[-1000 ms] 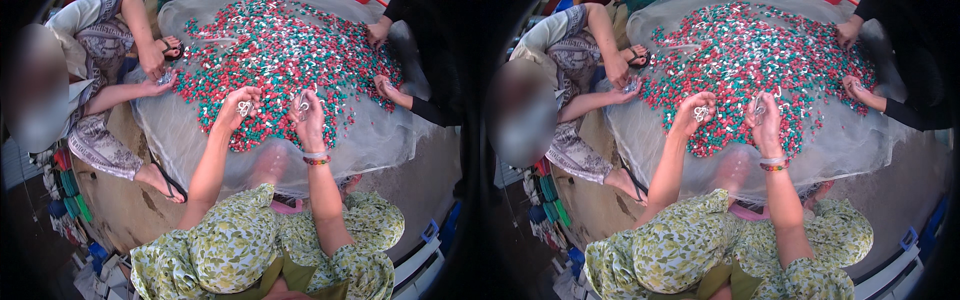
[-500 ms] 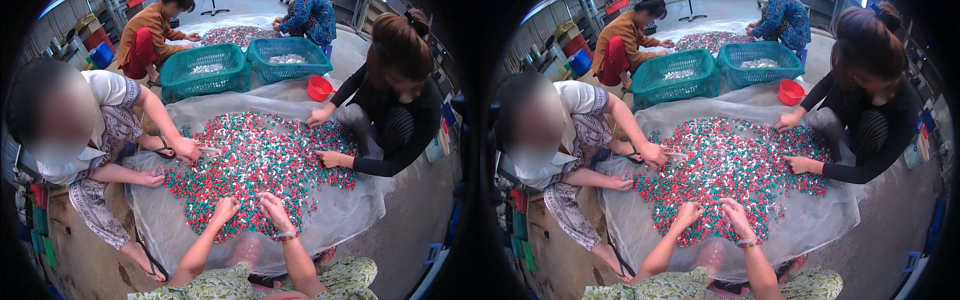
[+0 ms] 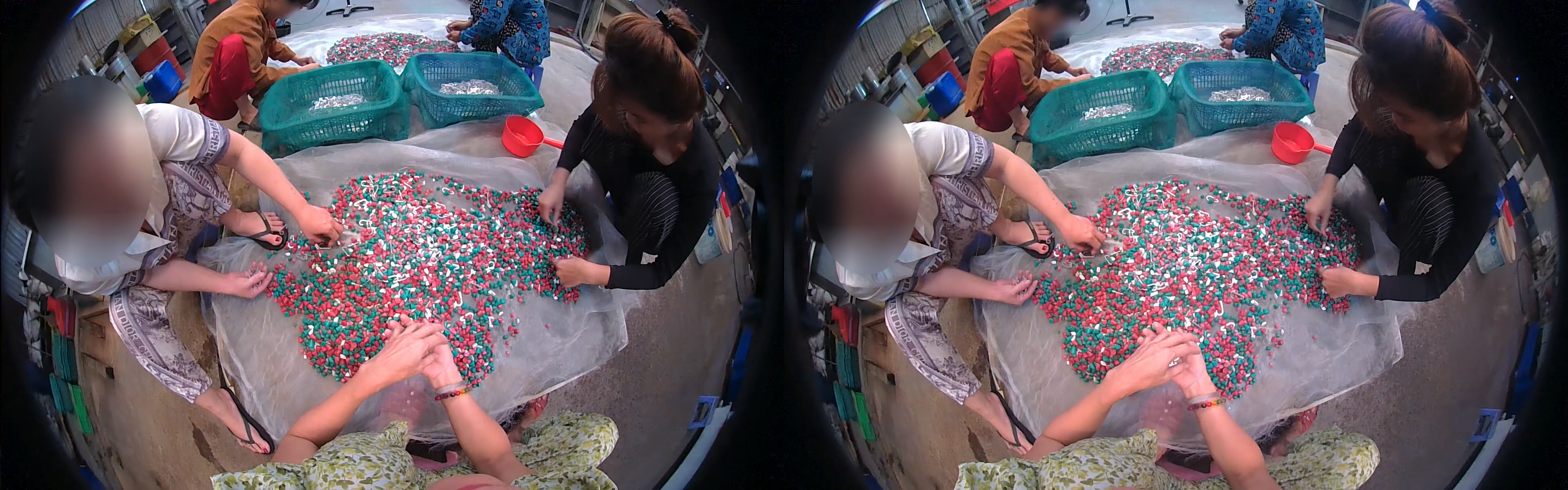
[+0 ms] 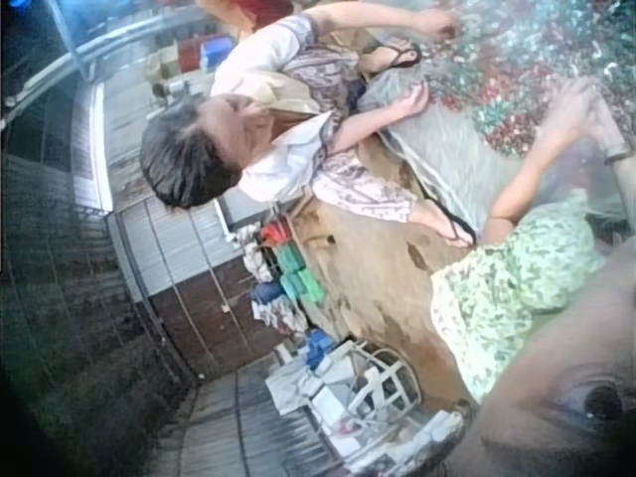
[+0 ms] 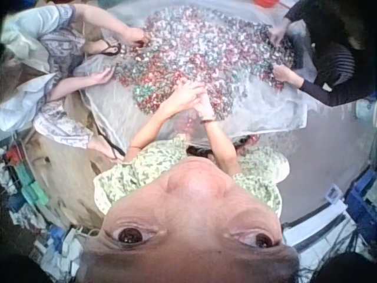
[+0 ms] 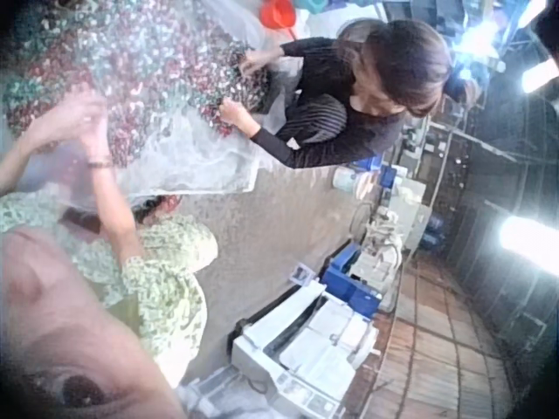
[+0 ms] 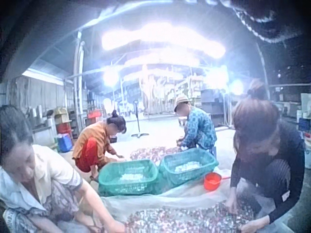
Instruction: The person sits on the floor and sorts small red, green, and white plastic pieces by hand, picking them from a large pile on a white sheet and placing them into green baskets. Another person works alongside, also sorting the pieces.
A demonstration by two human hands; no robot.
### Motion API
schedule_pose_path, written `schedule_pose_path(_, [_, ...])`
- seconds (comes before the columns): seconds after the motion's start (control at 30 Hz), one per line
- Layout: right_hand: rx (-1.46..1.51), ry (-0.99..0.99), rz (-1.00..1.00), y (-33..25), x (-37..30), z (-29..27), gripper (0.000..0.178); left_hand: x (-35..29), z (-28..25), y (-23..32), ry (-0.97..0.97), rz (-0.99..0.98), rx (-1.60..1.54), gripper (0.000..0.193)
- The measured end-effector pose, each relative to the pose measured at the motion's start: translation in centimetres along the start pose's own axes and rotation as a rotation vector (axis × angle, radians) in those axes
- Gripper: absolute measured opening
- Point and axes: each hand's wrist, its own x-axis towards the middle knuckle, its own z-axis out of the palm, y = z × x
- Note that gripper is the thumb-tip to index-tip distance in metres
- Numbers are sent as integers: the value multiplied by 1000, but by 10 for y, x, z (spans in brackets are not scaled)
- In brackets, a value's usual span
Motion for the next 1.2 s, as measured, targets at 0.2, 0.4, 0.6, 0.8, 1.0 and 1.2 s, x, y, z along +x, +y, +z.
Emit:
schedule_pose_path(0.2, [-75,349,-101,-22,1,-13,36,6,-44,12,214,-82,-15,38])
schedule_pose_path(0.4, [354,108,-186,-128,87,49,41,-1,-68,-23,464,-180,-35,33])
schedule_pose_path(0.6, [210,100,-619,-273,170,299,66,-19,-72,-47,439,-302,-70,33])
schedule_pose_path(0.8, [-398,-592,-245,-280,122,144,40,-22,-50,-77,409,-241,-72,30])
schedule_pose_path(1.0, [-342,50,-478,-243,24,21,36,2,4,-73,146,-302,-299,21])
schedule_pose_path(1.2, [-1464,586,-410,-212,-31,15,40,46,79,-81,117,56,222,37])
